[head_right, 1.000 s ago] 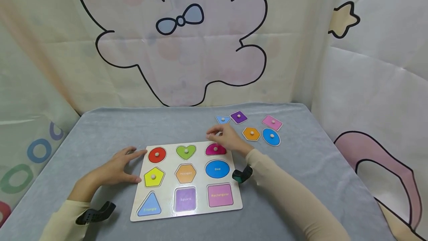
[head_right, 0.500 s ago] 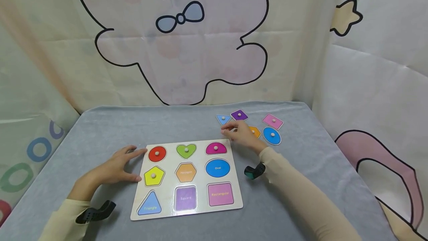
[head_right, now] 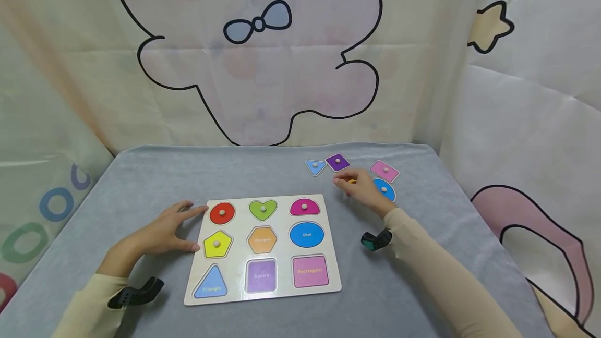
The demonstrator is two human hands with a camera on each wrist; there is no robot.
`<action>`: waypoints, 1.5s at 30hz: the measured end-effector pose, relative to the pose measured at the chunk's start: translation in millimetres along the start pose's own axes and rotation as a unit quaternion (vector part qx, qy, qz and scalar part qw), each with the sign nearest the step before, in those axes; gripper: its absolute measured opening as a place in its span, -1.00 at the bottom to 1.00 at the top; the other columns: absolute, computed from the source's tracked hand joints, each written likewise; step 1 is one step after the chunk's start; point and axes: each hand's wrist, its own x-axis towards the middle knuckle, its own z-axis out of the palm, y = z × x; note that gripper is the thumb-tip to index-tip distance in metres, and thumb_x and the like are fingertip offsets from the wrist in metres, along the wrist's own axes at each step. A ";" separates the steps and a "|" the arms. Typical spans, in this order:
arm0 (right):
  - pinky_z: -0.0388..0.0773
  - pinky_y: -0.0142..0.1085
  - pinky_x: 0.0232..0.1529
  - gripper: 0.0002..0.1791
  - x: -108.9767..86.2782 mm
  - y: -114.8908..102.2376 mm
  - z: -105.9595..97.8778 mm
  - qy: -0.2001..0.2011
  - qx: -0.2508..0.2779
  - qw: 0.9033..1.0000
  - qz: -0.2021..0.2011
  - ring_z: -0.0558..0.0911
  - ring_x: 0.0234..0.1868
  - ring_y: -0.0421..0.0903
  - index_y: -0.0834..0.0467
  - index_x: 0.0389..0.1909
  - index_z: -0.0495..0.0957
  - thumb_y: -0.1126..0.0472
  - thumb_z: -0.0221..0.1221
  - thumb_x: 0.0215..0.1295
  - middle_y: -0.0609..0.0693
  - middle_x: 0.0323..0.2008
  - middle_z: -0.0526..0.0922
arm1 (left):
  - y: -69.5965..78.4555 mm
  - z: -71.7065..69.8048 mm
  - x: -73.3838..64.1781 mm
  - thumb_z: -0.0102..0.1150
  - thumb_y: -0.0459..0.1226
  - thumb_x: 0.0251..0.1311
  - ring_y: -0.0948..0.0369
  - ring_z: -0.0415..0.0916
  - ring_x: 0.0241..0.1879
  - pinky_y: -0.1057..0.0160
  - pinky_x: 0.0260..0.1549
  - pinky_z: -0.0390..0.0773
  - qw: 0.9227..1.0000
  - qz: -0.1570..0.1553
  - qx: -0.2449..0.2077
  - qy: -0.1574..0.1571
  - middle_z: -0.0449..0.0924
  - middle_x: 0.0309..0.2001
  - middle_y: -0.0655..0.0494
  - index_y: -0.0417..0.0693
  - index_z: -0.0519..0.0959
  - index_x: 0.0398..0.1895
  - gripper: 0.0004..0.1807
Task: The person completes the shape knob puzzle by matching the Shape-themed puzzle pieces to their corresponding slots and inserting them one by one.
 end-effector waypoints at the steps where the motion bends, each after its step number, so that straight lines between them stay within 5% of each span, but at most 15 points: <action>1: 0.53 -0.39 -0.46 -0.59 -0.4 2.0 -1.7 0.002 0.001 1.000 0.002 0.54 -0.41 -0.03 0.33 0.13 0.60 0.09 0.18 0.47 0.30 -0.26 0.59 | 0.2 -0.2 0.3 0.61 0.11 -0.19 -0.39 0.09 0.43 -0.50 0.26 0.28 1.000 0.000 0.000 0.000 0.16 0.48 -0.38 0.12 0.33 0.51 0.09; 11: 0.51 -0.42 -0.47 -0.55 1.7 20.4 -18.3 0.021 -0.005 0.999 0.044 0.50 -0.38 -0.20 0.37 0.16 0.57 0.08 0.14 0.51 0.27 -0.11 0.64 | 1.7 -2.6 2.0 0.61 0.11 -0.19 -0.39 0.08 0.44 -0.50 0.28 0.25 1.000 0.004 -0.002 0.002 0.16 0.49 -0.37 0.12 0.32 0.51 0.09; 18: 0.52 -0.41 -0.51 -0.60 -0.2 21.2 -27.5 0.024 0.003 0.999 0.040 0.51 -0.44 -0.12 0.49 0.13 0.55 0.23 0.12 0.50 0.47 -0.09 0.65 | 2.0 -3.6 2.9 0.61 0.11 -0.19 -0.39 0.08 0.44 -0.50 0.27 0.26 1.000 0.004 0.002 0.002 0.16 0.49 -0.37 0.12 0.33 0.50 0.09; 25: 0.47 -0.42 -0.53 -0.62 4.2 41.8 -29.6 0.051 -0.016 0.998 0.029 0.47 -0.50 -0.25 0.40 0.06 0.62 0.16 0.23 0.43 0.23 -0.25 0.71 | 1.2 -3.7 3.5 0.60 0.12 -0.18 -0.40 0.08 0.45 -0.50 0.28 0.25 1.000 0.010 0.001 0.003 0.16 0.49 -0.37 0.12 0.33 0.50 0.09; 31: 0.43 -0.44 -0.44 -0.63 5.9 44.9 -29.1 0.060 -0.045 0.996 0.041 0.48 -0.35 -0.18 0.40 0.01 0.64 0.19 0.33 0.33 0.09 -0.35 0.67 | 1.2 -2.8 2.5 0.60 0.12 -0.18 -0.39 0.08 0.45 -0.50 0.27 0.26 1.000 0.006 0.004 0.007 0.16 0.49 -0.37 0.12 0.33 0.50 0.09; 45: 0.43 -0.44 -0.37 -0.71 0.6 37.6 -26.0 0.040 -0.075 0.996 0.028 0.47 -0.30 -0.10 0.46 -0.08 0.66 0.28 0.28 0.36 0.13 -0.38 0.64 | -1.4 -1.4 -1.7 0.61 0.12 -0.18 -0.42 0.10 0.44 -0.50 0.27 0.24 1.000 0.022 -0.010 0.011 0.17 0.47 -0.41 0.08 0.35 0.49 0.08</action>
